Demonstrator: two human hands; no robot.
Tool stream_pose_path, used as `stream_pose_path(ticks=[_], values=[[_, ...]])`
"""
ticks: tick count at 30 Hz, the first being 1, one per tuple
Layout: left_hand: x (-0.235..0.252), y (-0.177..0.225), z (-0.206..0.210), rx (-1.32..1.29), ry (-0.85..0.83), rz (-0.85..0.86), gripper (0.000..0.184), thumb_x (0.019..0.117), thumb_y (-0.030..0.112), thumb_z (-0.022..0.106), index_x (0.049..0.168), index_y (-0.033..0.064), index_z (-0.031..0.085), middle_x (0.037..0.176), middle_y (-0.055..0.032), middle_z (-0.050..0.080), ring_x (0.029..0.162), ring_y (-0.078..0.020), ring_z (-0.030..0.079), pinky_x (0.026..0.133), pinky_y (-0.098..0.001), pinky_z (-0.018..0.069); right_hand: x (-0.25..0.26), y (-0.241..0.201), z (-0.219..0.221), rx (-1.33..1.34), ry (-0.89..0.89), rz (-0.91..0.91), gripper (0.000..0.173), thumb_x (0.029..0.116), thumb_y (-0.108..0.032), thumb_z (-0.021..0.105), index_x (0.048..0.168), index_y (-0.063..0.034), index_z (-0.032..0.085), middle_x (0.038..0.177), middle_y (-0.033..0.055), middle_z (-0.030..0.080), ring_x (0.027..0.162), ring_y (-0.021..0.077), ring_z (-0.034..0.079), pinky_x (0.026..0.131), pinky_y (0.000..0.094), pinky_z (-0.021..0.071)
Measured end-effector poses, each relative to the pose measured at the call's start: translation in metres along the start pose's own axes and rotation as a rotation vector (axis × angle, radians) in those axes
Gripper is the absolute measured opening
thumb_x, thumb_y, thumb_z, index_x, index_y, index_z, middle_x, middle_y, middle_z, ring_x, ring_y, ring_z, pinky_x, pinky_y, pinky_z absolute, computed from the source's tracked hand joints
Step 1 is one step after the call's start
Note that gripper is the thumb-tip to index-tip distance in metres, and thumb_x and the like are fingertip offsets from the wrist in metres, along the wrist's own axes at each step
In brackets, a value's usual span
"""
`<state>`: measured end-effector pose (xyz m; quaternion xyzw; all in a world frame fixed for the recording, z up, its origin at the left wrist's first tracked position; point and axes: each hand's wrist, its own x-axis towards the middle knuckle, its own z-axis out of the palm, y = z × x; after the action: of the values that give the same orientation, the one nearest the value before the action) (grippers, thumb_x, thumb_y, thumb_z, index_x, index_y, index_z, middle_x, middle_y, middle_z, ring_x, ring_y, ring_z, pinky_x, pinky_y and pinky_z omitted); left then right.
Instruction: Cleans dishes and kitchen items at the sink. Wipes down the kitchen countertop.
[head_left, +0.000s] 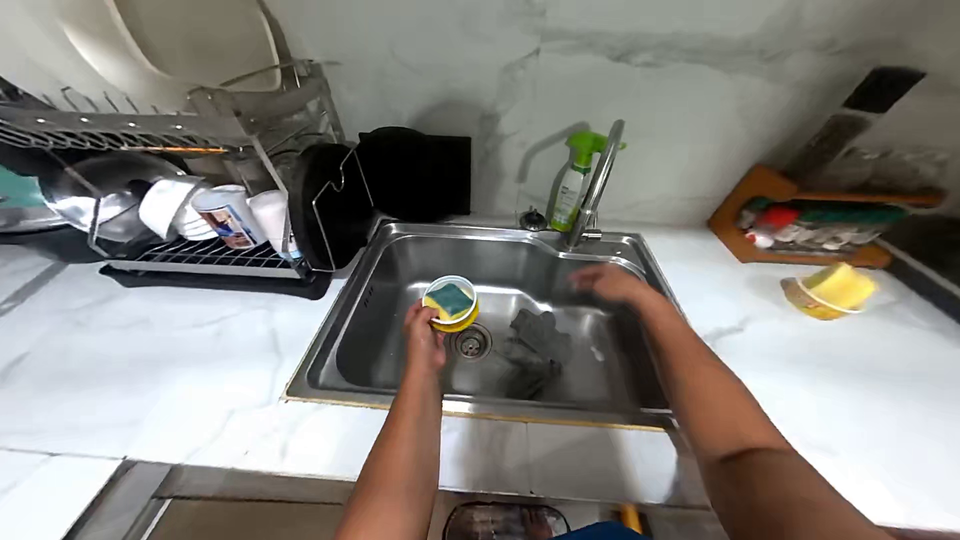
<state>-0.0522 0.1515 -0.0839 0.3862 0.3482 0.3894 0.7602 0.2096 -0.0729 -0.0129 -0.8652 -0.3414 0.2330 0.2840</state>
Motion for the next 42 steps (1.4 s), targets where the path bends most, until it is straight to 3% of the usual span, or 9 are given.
stream_pose_path(ticks=[3, 5, 8, 11, 14, 21, 27, 36, 42], values=[[0.005, -0.001, -0.001, 0.039, -0.008, 0.042, 0.034, 0.0971, 0.003, 0.047, 0.131, 0.0017, 0.047, 0.098, -0.0120, 0.061, 0.076, -0.0176, 0.064, 0.063, -0.0329, 0.0559, 0.073, 0.028, -0.036, 0.175, 0.461, 0.140, 0.043, 0.1095, -0.019, 0.045, 0.146, 0.0044, 0.050, 0.140, 0.0322, 0.057, 0.132, 0.0482, 0.054, 0.110, 0.0646, 0.0410], [0.007, 0.000, 0.001, 0.054, -0.003, 0.059, 0.033, 0.0948, 0.002, 0.048, 0.128, 0.0020, 0.050, 0.095, -0.0108, 0.062, 0.073, -0.0165, 0.064, 0.060, -0.0313, 0.0557, 0.107, 0.039, -0.038, 0.566, 0.500, 0.100, 0.054, 0.1093, -0.020, 0.042, 0.159, -0.0041, 0.030, 0.155, 0.0236, 0.045, 0.141, 0.0368, 0.047, 0.112, 0.0537, 0.0414], [0.009, -0.001, -0.002, 0.046, 0.019, 0.059, 0.029, 0.0948, 0.002, 0.049, 0.124, 0.0025, 0.052, 0.092, -0.0100, 0.063, 0.072, -0.0159, 0.064, 0.061, -0.0307, 0.0557, 0.119, 0.044, -0.020, 0.862, 0.591, -0.074, 0.048, 0.1073, -0.023, 0.040, 0.150, -0.0022, 0.041, 0.135, 0.0175, 0.059, 0.119, 0.0233, 0.058, 0.099, 0.0398, 0.0494], [0.011, 0.000, -0.001, 0.025, 0.016, 0.043, 0.029, 0.0963, 0.001, 0.048, 0.125, 0.0033, 0.051, 0.094, -0.0110, 0.063, 0.074, -0.0174, 0.064, 0.064, -0.0320, 0.0558, 0.084, 0.042, -0.004, 0.627, 0.652, -0.147, 0.043, 0.1131, -0.022, 0.033, 0.136, 0.0096, 0.050, 0.111, 0.0227, 0.070, 0.103, 0.0252, 0.067, 0.098, 0.0412, 0.0508], [0.009, 0.001, 0.001, 0.037, 0.022, 0.040, 0.030, 0.0959, 0.001, 0.048, 0.126, 0.0048, 0.052, 0.095, -0.0100, 0.063, 0.074, -0.0165, 0.064, 0.062, -0.0310, 0.0548, 0.044, 0.037, 0.029, 0.533, 0.496, -0.011, 0.037, 0.1119, -0.021, 0.042, 0.131, 0.0058, 0.058, 0.110, 0.0218, 0.070, 0.097, 0.0273, 0.068, 0.092, 0.0456, 0.0537], [0.011, 0.002, 0.000, 0.024, 0.017, -0.014, 0.031, 0.0967, 0.004, 0.050, 0.128, 0.0062, 0.051, 0.098, -0.0118, 0.061, 0.077, -0.0200, 0.063, 0.064, -0.0352, 0.0543, 0.022, 0.000, 0.129, 1.377, -0.010, 0.518, 0.027, 0.1100, -0.022, 0.036, 0.095, -0.0076, 0.053, 0.066, 0.0024, 0.055, 0.048, 0.0092, 0.051, 0.043, 0.0210, 0.0444], [0.015, 0.000, 0.002, 0.026, 0.011, -0.058, 0.035, 0.0957, 0.004, 0.052, 0.131, 0.0068, 0.052, 0.098, -0.0121, 0.061, 0.076, -0.0190, 0.061, 0.063, -0.0338, 0.0525, 0.024, 0.002, 0.129, 1.717, 0.121, 0.527, 0.022, 0.1077, -0.019, 0.038, 0.095, -0.0078, 0.052, 0.072, 0.0043, 0.057, 0.052, 0.0086, 0.055, 0.045, 0.0184, 0.0478], [0.019, 0.001, 0.005, 0.025, 0.012, -0.079, 0.033, 0.0963, 0.004, 0.052, 0.129, 0.0070, 0.054, 0.098, -0.0116, 0.061, 0.077, -0.0194, 0.061, 0.064, -0.0353, 0.0528, 0.031, -0.011, 0.086, 1.467, -0.078, 0.378, 0.030, 0.1076, -0.017, 0.035, 0.085, -0.0091, 0.053, 0.062, 0.0009, 0.054, 0.049, 0.0079, 0.052, 0.046, 0.0199, 0.0462], [0.016, 0.006, 0.007, 0.024, 0.020, -0.062, 0.028, 0.0962, 0.002, 0.051, 0.124, 0.0053, 0.055, 0.093, -0.0104, 0.062, 0.070, -0.0168, 0.062, 0.058, -0.0303, 0.0525, 0.088, -0.023, -0.037, 0.761, 0.112, 0.290, 0.027, 0.1107, -0.022, 0.037, 0.114, -0.0027, 0.056, 0.087, 0.0078, 0.063, 0.071, 0.0162, 0.065, 0.067, 0.0322, 0.0581]])
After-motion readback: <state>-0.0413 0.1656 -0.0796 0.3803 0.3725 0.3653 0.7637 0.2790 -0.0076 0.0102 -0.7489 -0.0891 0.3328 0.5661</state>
